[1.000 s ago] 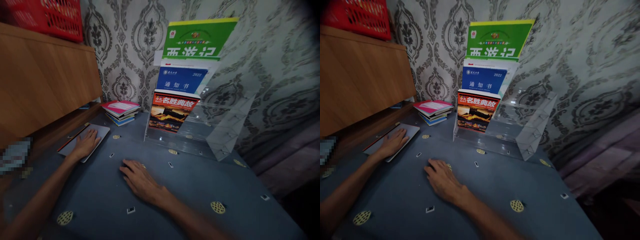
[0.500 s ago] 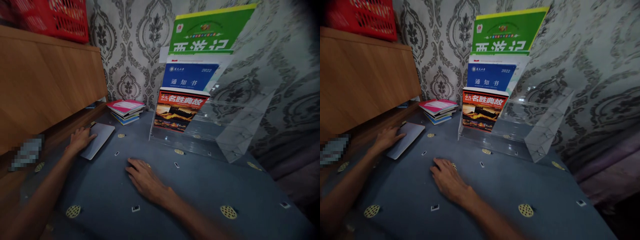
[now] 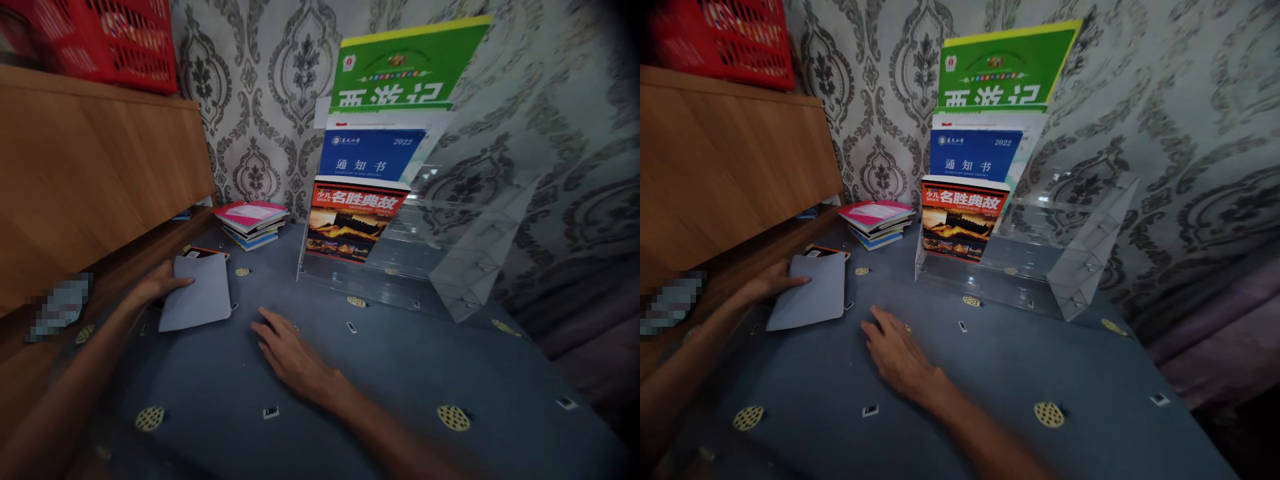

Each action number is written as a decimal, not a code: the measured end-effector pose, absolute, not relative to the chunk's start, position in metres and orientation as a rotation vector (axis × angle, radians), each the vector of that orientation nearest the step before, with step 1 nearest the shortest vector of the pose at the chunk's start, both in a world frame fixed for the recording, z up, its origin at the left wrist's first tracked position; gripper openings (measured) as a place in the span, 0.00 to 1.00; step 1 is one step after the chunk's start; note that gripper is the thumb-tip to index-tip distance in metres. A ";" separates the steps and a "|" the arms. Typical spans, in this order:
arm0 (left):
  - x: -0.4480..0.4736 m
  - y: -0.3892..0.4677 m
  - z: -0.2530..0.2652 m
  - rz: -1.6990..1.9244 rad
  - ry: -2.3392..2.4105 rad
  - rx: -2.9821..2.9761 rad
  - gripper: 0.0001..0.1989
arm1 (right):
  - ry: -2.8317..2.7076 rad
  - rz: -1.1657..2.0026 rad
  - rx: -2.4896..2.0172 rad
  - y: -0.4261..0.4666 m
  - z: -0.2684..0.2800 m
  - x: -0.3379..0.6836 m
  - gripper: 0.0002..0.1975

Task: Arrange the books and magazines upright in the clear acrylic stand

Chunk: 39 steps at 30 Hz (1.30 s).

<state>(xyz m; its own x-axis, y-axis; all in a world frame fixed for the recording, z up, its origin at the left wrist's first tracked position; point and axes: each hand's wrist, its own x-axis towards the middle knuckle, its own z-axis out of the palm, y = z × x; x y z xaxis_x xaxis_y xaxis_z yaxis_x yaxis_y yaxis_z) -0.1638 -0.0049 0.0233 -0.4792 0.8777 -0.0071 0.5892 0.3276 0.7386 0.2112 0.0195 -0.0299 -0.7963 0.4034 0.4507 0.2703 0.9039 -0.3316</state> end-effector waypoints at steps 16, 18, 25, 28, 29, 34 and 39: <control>0.028 -0.098 0.002 0.712 1.521 1.030 0.32 | -2.419 0.362 -0.327 -0.001 -0.014 0.231 0.12; 0.030 -0.104 0.010 0.539 1.641 1.379 0.22 | -2.525 0.353 -0.384 -0.005 -0.016 0.234 0.11; 0.071 -0.069 0.016 0.806 1.489 2.155 0.16 | -2.598 0.420 -0.462 -0.009 -0.028 0.240 0.19; 0.081 -0.054 0.002 0.771 1.374 2.181 0.21 | -2.596 0.409 -0.654 -0.008 -0.029 0.256 0.21; 0.081 -0.050 -0.003 0.725 1.359 2.198 0.23 | -2.610 0.406 -0.705 -0.008 -0.028 0.261 0.21; 0.077 -0.016 -0.017 0.436 1.214 2.379 0.34 | -2.616 0.385 -0.771 -0.010 -0.028 0.277 0.20; 0.070 0.033 -0.017 0.375 1.096 2.406 0.28 | -2.619 0.365 -0.773 -0.011 -0.028 0.277 0.21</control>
<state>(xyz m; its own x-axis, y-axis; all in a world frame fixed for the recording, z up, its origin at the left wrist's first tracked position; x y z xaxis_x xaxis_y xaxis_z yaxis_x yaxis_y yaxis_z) 0.0699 0.0334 -0.0167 0.6441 0.7631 0.0531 0.6358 -0.5726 0.5176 0.2770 -0.0111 -0.0284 -0.7747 0.5636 0.2868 0.4637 0.8146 -0.3484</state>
